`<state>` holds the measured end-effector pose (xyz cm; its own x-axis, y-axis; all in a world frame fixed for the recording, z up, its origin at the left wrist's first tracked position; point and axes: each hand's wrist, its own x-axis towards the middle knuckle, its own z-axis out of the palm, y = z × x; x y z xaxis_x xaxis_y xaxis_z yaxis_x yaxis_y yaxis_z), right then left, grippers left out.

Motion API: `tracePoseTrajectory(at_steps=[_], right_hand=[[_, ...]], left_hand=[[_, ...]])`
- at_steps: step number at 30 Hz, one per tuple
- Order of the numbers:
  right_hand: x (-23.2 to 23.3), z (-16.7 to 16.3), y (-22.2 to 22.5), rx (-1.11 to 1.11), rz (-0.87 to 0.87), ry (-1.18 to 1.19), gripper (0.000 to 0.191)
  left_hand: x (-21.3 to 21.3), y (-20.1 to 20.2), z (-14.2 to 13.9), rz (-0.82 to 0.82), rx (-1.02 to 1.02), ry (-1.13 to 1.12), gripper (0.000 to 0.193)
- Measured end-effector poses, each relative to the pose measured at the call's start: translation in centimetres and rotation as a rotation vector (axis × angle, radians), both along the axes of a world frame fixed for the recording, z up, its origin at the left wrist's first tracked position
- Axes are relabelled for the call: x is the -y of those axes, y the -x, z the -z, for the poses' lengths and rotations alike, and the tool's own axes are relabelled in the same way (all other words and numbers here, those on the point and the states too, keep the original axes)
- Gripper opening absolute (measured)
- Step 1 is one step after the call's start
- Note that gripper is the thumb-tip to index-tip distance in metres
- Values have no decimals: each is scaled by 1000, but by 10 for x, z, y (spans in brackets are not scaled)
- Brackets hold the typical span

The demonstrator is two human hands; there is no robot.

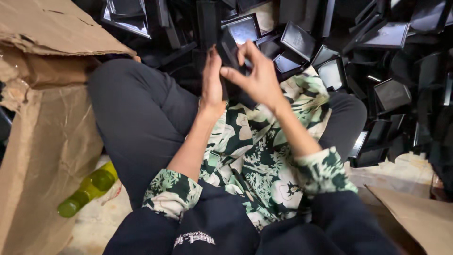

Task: The person sits on the floor among large piles of black plastic boxes and fits lids onto box bases one at a time, pressing each lid closed by hand and setting the assembled box aside.

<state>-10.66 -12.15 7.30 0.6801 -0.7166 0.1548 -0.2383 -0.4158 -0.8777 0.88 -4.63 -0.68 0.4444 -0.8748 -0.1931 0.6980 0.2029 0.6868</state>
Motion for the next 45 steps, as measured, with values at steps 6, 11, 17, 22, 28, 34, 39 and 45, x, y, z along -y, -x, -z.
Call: tracePoseTrajectory(at_steps=[6,11,17,22,28,34,39,45], right_hand=[[-36,-38,5,75,186,79,48],[-65,-41,1,-134,231,-81,51],[-71,-25,-3,-136,326,-73,51],[-74,-2,-4,18,183,109,57],[-77,7,6,-48,93,100,66],[-96,6,15,-66,140,141,67],[-98,9,14,-211,117,25,70],[-96,-16,27,-254,47,153,62]], left_hand=[[4,11,3,-123,361,-28,39],[4,7,-6,-200,231,-62,30],[5,18,-15,-175,329,-103,31],[0,24,-15,-152,328,-58,39],[-13,24,-19,-107,134,-65,47],[-19,31,-22,-43,-28,-127,52],[-25,37,-10,-35,-2,-129,51],[-15,19,-15,-84,-302,-79,43]])
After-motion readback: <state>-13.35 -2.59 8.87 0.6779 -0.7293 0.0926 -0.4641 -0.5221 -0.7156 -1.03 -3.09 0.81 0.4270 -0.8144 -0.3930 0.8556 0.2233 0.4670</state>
